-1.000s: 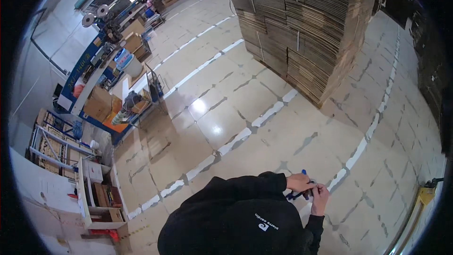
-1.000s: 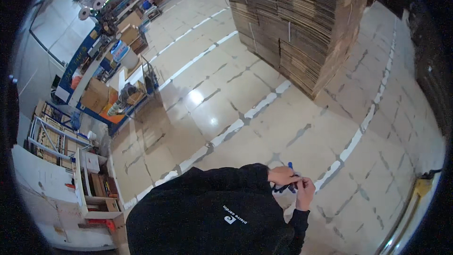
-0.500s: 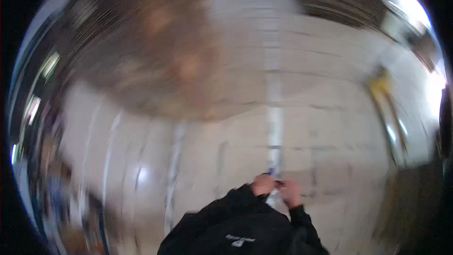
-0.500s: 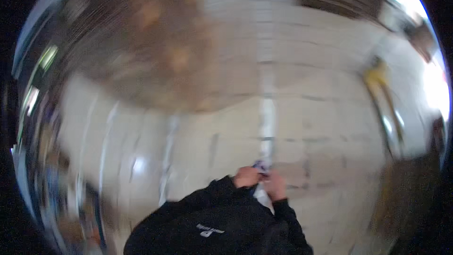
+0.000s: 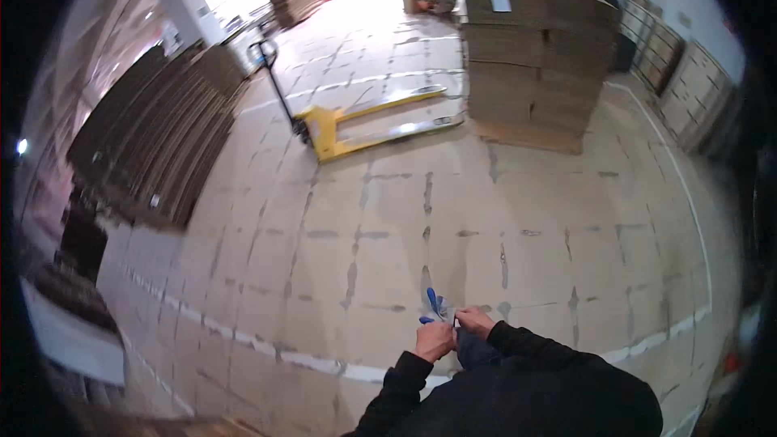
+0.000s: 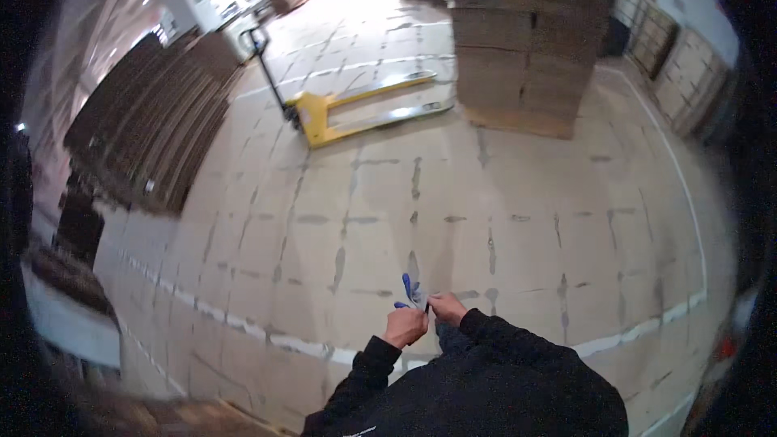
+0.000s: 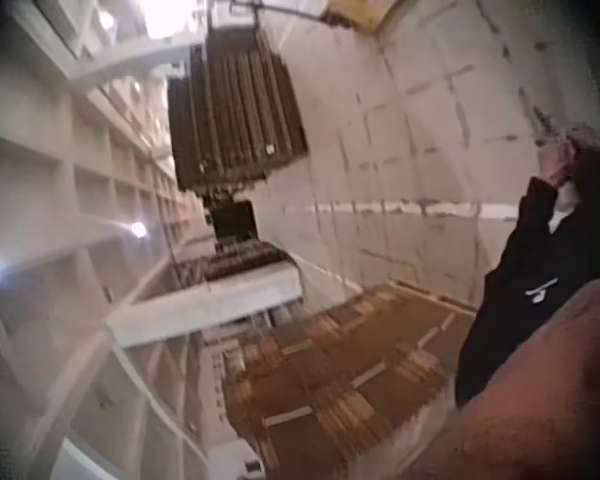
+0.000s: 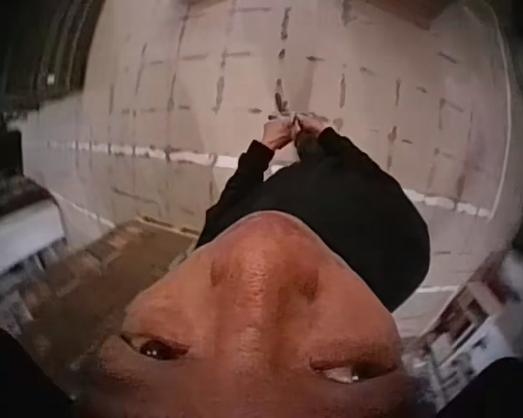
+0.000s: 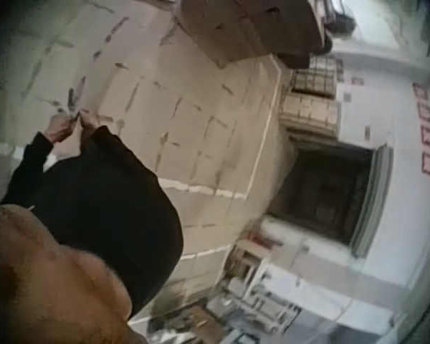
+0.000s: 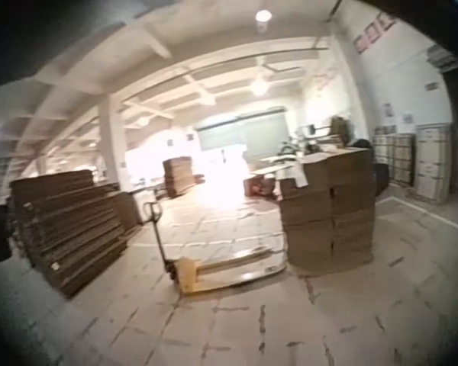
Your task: Tagging and moving a pallet of corrugated board using a manual pallet jack in a warehouse.
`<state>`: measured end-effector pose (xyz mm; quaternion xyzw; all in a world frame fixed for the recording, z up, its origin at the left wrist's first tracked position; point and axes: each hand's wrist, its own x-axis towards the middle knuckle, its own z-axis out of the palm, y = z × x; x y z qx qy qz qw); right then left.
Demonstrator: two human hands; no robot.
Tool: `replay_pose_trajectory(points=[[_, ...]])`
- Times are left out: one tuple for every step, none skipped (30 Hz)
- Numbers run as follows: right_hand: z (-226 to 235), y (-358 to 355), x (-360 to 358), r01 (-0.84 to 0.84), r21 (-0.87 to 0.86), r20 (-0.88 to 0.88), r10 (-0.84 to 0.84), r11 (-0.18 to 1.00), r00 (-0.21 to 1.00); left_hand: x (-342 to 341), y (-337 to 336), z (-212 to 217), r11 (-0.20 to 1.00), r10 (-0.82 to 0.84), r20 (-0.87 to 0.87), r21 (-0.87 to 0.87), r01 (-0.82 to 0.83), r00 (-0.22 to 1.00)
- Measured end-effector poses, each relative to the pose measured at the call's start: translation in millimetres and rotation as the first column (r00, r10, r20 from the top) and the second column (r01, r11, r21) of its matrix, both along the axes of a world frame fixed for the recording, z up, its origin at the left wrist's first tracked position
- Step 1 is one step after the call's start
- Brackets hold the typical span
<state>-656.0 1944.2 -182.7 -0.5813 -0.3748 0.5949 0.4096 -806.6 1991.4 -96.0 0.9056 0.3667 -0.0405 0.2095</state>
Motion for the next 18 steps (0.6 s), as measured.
replay_pose_trajectory(points=[[-4, 20, 1, 0.096, -0.113, -0.189, -0.116, 0.989, 0.975, 6, 18, 3, 0.999, -0.027, 0.008, -0.028, 0.027, 1.0], [-8, 36, 0, 0.2, -0.24, -0.341, -0.276, 0.95, 0.899, 9, 35, 2, 0.997, -0.049, 0.017, -0.058, 0.05, 0.999], [6, 66, -11, 0.273, -0.272, -0.362, -0.361, 0.923, 0.859, 7, 53, -5, 0.993, -0.046, 0.007, -0.104, 0.046, 0.999], [28, 103, -21, 0.321, -0.303, -0.384, -0.423, 0.897, 0.821, -1, 76, -33, 0.998, 0.03, 0.012, 0.061, -0.031, 0.999], [48, 137, -28, 0.377, -0.334, -0.399, -0.493, 0.864, 0.773, -4, 101, -28, 0.994, 0.1, 0.02, 0.047, -0.101, 0.995], [39, 171, -30, 0.336, -0.24, -0.34, -0.403, 0.911, 0.85, -7, 130, -12, 0.986, 0.159, 0.039, 0.042, -0.161, 0.987], [27, 210, -36, 0.234, -0.064, -0.146, -0.241, 0.97, 0.959, -15, 161, -5, 0.995, 0.101, 0.006, 0.022, -0.102, 0.995], [18, 240, -52, 0.119, 0.061, 0.039, -0.122, 0.991, 0.992, -27, 182, -3, 0.991, 0.121, -0.04, 0.067, -0.118, 0.992], [16, 269, -65, 0.019, 0.113, 0.133, -0.034, 0.993, 0.99, -37, 208, -2, 0.989, 0.118, -0.15, 0.103, -0.103, 0.982], [36, 298, -82, -0.085, 0.119, 0.114, 0.071, 0.989, 0.991, -54, 233, 7, 0.987, 0.083, -0.214, 0.151, -0.051, 0.973], [59, 325, -98, -0.183, 0.133, 0.095, 0.172, 0.974, 0.981, -72, 256, 10, 0.974, 0.194, -0.204, 0.157, -0.164, 0.959], [84, 360, -108, -0.281, 0.077, 0.058, 0.277, 0.957, 0.959, -88, 283, 15, 0.957, 0.272, -0.226, 0.167, -0.238, 0.936], [108, 392, -114, -0.38, 0.017, 0.03, 0.379, 0.925, 0.925, -99, 305, 17, 0.934, 0.348, -0.234, 0.172, -0.314, 0.908], [119, 417, -120, -0.468, -0.05, -0.001, 0.469, 0.882, 0.883, -95, 323, 40, 0.896, 0.444, -0.124, 0.063, -0.439, 0.888], [122, 435, -128, -0.459, 0.034, 0.017, 0.459, 0.888, 0.888, -94, 342, 64, 0.841, 0.538, -0.022, -0.054, -0.538, 0.843], [127, 456, -144, -0.453, 0.139, 0.019, 0.455, 0.881, 0.89, -114, 365, 43, 0.843, 0.536, -0.063, 0.087, -0.531, 0.842], [129, 478, -161, -0.439, 0.242, 0.014, 0.449, 0.865, 0.893, -134, 378, 25, 0.821, 0.562, 0.008, 0.117, -0.559, 0.827], [122, 504, -177, -0.528, 0.208, 0.113, 0.516, 0.824, 0.849, -139, 393, 26, 0.808, 0.566, 0.084, 0.143, -0.572, 0.82]])
